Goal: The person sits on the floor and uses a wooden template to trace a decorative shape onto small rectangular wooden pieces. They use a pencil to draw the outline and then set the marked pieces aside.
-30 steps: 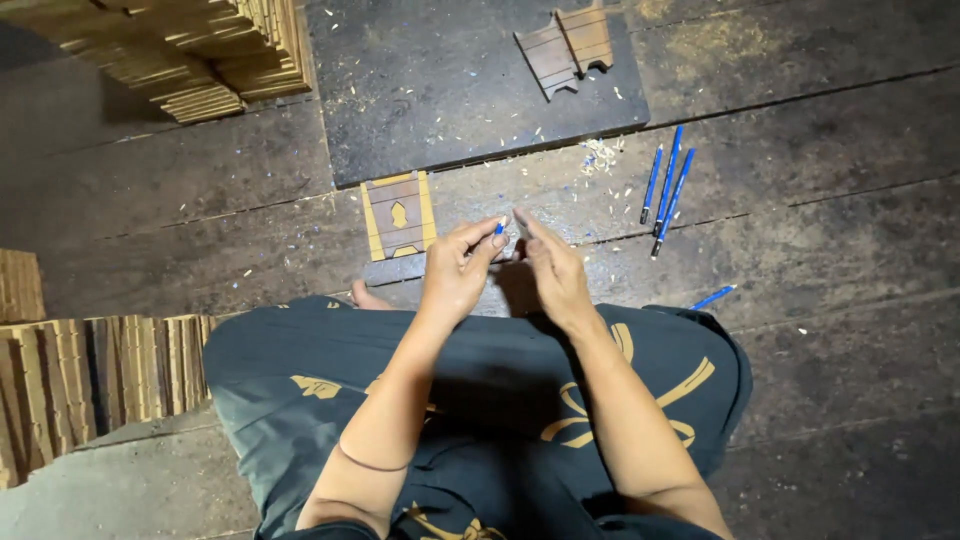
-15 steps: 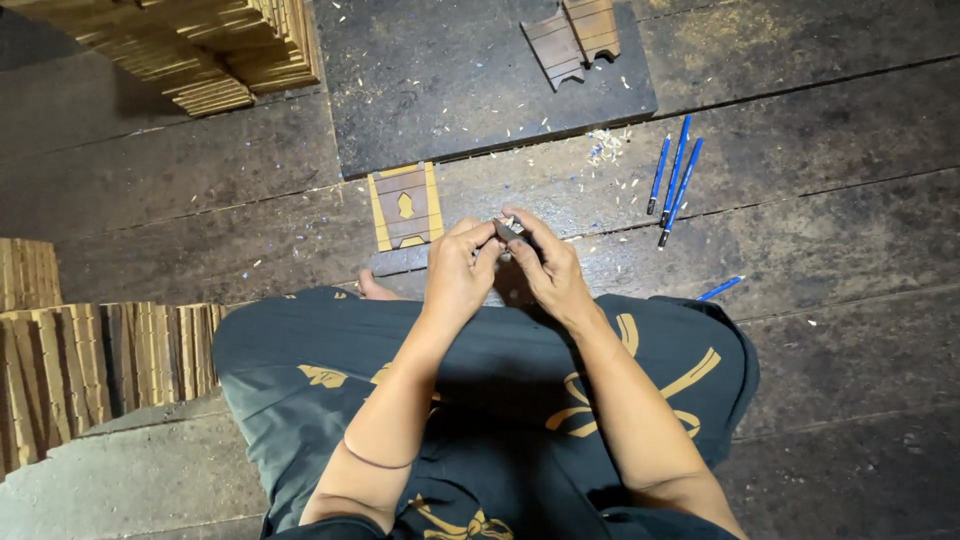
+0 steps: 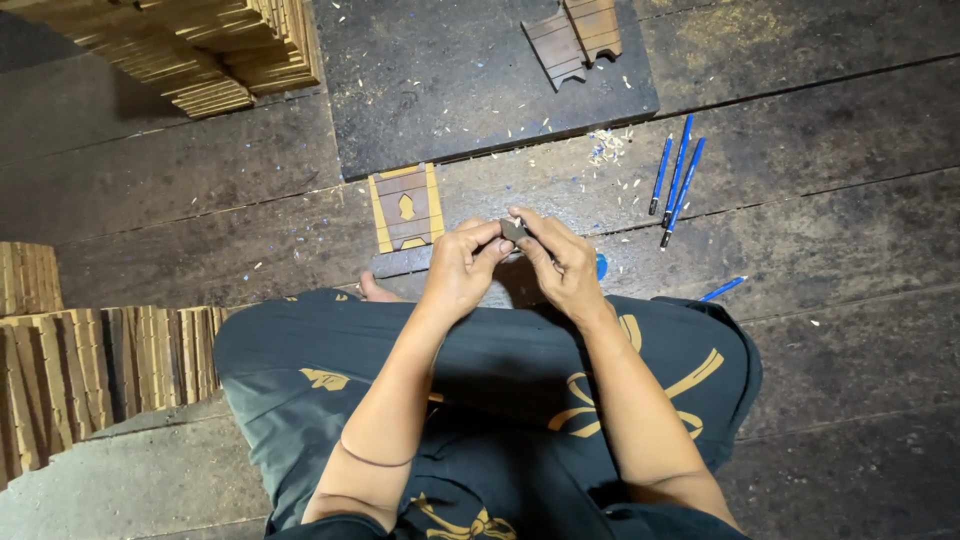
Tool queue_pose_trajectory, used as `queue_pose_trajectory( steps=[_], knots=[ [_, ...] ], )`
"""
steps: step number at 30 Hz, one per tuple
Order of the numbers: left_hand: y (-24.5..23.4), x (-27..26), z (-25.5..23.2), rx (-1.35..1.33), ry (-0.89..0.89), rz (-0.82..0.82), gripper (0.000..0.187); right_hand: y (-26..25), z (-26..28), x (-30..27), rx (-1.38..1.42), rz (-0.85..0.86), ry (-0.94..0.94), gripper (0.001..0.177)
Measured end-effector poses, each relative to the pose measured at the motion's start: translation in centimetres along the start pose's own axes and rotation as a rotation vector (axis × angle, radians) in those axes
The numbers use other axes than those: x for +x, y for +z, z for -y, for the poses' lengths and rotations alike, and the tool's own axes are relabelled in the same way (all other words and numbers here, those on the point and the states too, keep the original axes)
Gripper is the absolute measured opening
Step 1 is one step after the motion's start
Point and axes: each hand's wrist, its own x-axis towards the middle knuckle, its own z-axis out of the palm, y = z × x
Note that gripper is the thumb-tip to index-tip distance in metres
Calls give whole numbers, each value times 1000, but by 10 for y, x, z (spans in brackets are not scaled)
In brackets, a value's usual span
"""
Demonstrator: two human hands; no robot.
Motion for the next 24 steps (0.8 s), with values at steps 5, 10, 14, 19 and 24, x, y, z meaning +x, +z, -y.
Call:
queue_pose_trajectory(
  steps=[5, 10, 14, 19, 24],
  knots=[
    [-10, -5, -13, -101, -51, 29, 23, -11, -48, -5, -45, -108, 0, 29],
    [-22, -11, -33, -277, -144, -14, 24, -40, -52, 7, -83, -299, 122, 36],
    [-9, -6, -4, -355, -164, -60, 27, -5, -31, -2, 96, -142, 177, 35],
    [-2, -5, -7, -345, -182, -43, 27, 8, -19, -7, 232, 26, 163, 39],
    [-5, -3, -25, -298, -182, -42, 26, 7, -6, -1, 221, 79, 169, 41]
  ],
)
